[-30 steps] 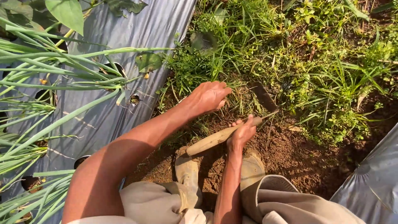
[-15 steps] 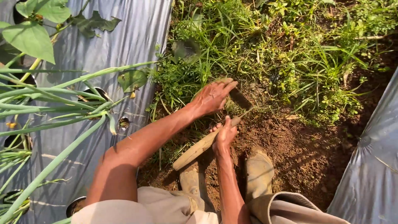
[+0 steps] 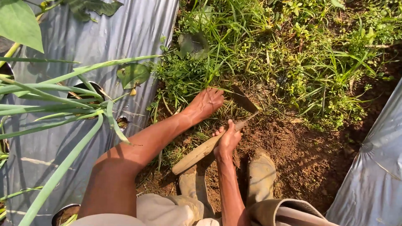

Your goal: The person uses a hand hoe to loosen the soil and remove weeds from a narrow strip of ground between two plastic-covered garden beds. The person repeatedly strikes the soil with the tool and pulls out the uprooted grass by hand.

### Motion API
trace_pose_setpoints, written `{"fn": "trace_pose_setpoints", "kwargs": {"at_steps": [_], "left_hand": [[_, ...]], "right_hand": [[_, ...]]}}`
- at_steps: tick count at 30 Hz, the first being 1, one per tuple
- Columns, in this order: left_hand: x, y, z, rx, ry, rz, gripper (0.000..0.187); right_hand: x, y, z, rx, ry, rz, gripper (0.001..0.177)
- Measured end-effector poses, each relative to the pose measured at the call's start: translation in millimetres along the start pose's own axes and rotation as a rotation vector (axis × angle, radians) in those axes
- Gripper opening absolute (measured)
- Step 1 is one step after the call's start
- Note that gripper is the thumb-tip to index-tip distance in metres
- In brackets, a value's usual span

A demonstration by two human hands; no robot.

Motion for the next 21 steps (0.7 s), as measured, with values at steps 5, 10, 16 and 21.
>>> {"fn": "trace_pose_setpoints", "kwargs": {"at_steps": [5,10,16,21], "left_hand": [[11.5,67.0,39.2,0.404,-0.155,0.377,0.054],[12.2,38.4,21.4,-0.266,0.243,-0.193,0.012],[20.9,85.1,45.3,-0.126,0.407,-0.263,0.03],[44.2,27.1,22.5,-0.055,0.444,-0.261,0.049]], "right_hand": [[-4.8,-33.7,18.7,-0.055,0.038,0.169,0.022],[-3.4,-2.0,4.3,0.042,-0.031,0.067,0.023],[-0.2,-30.5,17.9,-0.078,-0.002,0.135,0.023],[6.4,5.4,-3.2,0.107,-0.091,0.049,0.022]]}}
Point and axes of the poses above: each hand's wrist, its own x-axis away from the middle knuckle, its own z-axis out of the back of the hand, y = z × x, the point moved 9 cm from there along -x, towards the middle knuckle, and after that the axes turned 11 degrees about -z, right-handed, at the moved point
